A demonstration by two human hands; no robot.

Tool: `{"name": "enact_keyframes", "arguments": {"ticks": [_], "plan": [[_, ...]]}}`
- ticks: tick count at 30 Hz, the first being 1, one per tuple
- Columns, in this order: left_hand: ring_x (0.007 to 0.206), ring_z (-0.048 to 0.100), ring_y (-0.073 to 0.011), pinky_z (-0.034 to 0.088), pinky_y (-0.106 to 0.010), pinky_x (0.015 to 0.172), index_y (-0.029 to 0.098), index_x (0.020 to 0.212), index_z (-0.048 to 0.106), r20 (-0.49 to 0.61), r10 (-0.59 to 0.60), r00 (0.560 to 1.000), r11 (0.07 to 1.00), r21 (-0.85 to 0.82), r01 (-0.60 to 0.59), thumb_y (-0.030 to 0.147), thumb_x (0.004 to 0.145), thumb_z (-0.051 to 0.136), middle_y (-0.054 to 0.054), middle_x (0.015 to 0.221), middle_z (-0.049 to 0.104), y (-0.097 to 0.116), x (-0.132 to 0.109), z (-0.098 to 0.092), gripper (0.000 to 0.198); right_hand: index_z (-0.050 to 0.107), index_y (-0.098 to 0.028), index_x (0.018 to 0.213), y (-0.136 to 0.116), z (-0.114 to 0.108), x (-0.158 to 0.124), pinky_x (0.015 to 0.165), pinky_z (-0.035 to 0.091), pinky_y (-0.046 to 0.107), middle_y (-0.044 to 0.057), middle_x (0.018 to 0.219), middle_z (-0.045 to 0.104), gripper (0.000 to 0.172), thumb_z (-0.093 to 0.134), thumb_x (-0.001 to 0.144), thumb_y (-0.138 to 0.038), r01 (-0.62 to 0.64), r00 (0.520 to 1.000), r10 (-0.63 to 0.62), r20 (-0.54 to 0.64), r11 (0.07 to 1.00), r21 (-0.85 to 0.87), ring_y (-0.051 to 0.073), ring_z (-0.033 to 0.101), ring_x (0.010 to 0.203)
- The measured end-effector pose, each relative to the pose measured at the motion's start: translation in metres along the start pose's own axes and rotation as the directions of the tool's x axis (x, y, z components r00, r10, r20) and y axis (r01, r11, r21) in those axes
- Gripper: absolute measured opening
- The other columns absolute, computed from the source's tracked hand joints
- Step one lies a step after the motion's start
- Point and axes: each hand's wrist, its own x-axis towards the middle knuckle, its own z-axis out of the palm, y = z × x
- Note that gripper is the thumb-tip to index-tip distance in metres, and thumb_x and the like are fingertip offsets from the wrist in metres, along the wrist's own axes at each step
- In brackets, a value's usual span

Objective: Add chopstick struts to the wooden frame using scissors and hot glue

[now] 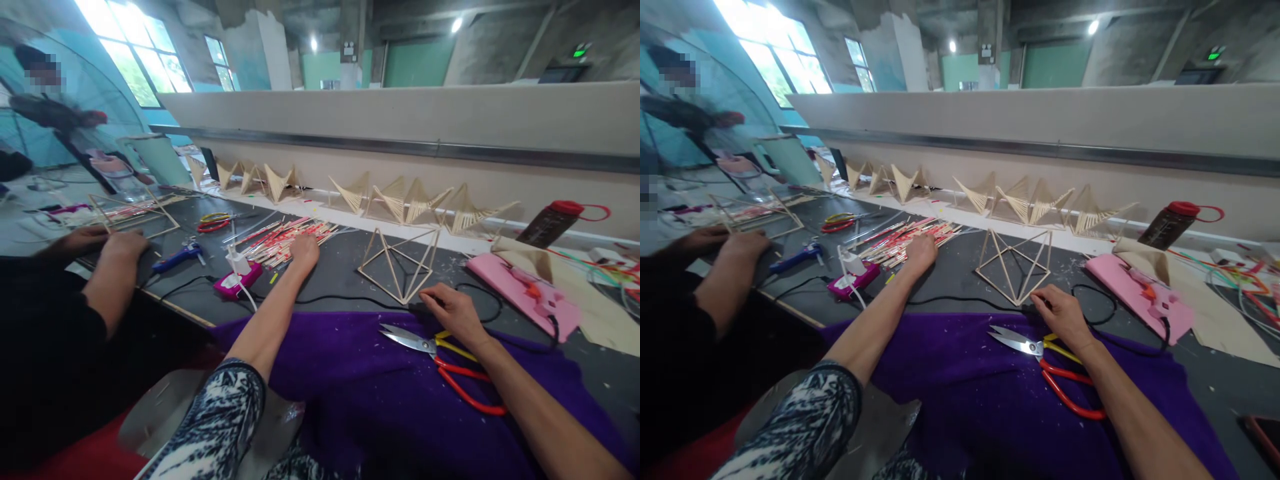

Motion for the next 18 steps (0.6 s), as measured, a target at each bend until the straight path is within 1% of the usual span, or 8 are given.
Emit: {"name": "enact_keyframes", "arguments": {"ticks": [4,6,8,10,14,16,18], "plan": [[0.114,0.047,-0.0394,0.039,-0.049,0.089,0.007,0.104,0.064,-0.015,-0.007,1.0,0.997,0.071,0.008,0.022,0.08,0.052,-0.026,0.115,0.056,-0.013,0.004,0.016,0.031,0.066,-0.021,0.087,0.003,0.002,-0.001,0.064,0.046,0.026,0.004,0.077,0.065,0.023,0.046,0.089,-0.034,0.001,1.0,0.0,0.013,1.0,-0.014,0.016,0.061,0.072],[0.112,0.05,-0.0386,0.04,-0.049,0.089,0.007,0.109,0.062,-0.011,-0.012,1.0,0.997,0.08,0.013,0.024,0.081,0.052,-0.026,0.115,0.057,-0.015,0.006,0.022,0.034,0.066,-0.021,0.087,0.005,0.002,-0.001,0.064,0.046,0.027,0.004,0.078,0.065,0.023,0.046,0.089,-0.034,0.0,1.0,0.001,0.027,1.0,-0.024,0.016,0.062,0.072],[0.107,0.054,-0.0365,0.041,-0.046,0.087,0.01,0.11,0.062,0.009,-0.024,1.0,0.997,0.077,0.023,0.025,0.079,0.053,-0.023,0.111,0.06,-0.016,0.009,0.024,0.036,0.066,-0.021,0.088,0.006,0.003,-0.001,0.064,0.047,0.027,0.004,0.078,0.065,0.024,0.046,0.089,-0.034,0.003,0.999,-0.001,0.047,1.0,-0.031,0.016,0.062,0.071],[0.102,0.058,-0.0338,0.044,-0.042,0.083,0.015,0.104,0.066,0.049,-0.036,0.998,0.997,0.066,0.033,0.027,0.076,0.057,-0.019,0.105,0.065,-0.018,0.012,0.022,0.032,0.066,-0.021,0.089,0.006,0.003,-0.001,0.064,0.047,0.027,0.004,0.078,0.065,0.024,0.046,0.089,-0.034,0.007,0.998,-0.005,0.067,0.999,-0.032,0.016,0.062,0.071],[0.088,0.063,-0.0278,0.045,-0.034,0.075,0.02,0.084,0.072,0.131,-0.064,0.989,0.998,0.03,0.061,0.027,0.068,0.063,-0.011,0.089,0.071,-0.019,0.012,0.017,0.019,0.066,-0.021,0.088,0.006,0.004,-0.002,0.064,0.047,0.027,0.004,0.078,0.065,0.023,0.046,0.089,-0.033,0.017,0.996,-0.014,0.086,0.999,-0.036,0.016,0.061,0.07],[0.086,0.064,-0.0261,0.045,-0.032,0.074,0.021,0.081,0.072,0.138,-0.071,0.988,0.997,0.01,0.07,0.026,0.066,0.064,-0.01,0.087,0.071,-0.018,0.01,0.016,0.017,0.065,-0.021,0.088,0.005,0.003,-0.002,0.064,0.047,0.026,0.004,0.078,0.065,0.023,0.046,0.089,-0.032,0.018,0.996,-0.014,0.086,0.999,-0.045,0.015,0.061,0.07],[0.089,0.063,-0.0262,0.044,-0.033,0.076,0.021,0.081,0.071,0.118,-0.071,0.99,0.997,-0.006,0.073,0.026,0.067,0.063,-0.01,0.09,0.071,-0.017,0.009,0.017,0.017,0.065,-0.02,0.088,0.005,0.003,-0.002,0.064,0.046,0.026,0.004,0.078,0.065,0.023,0.046,0.09,-0.032,0.021,0.996,-0.016,0.085,0.998,-0.052,0.015,0.061,0.07]]}}
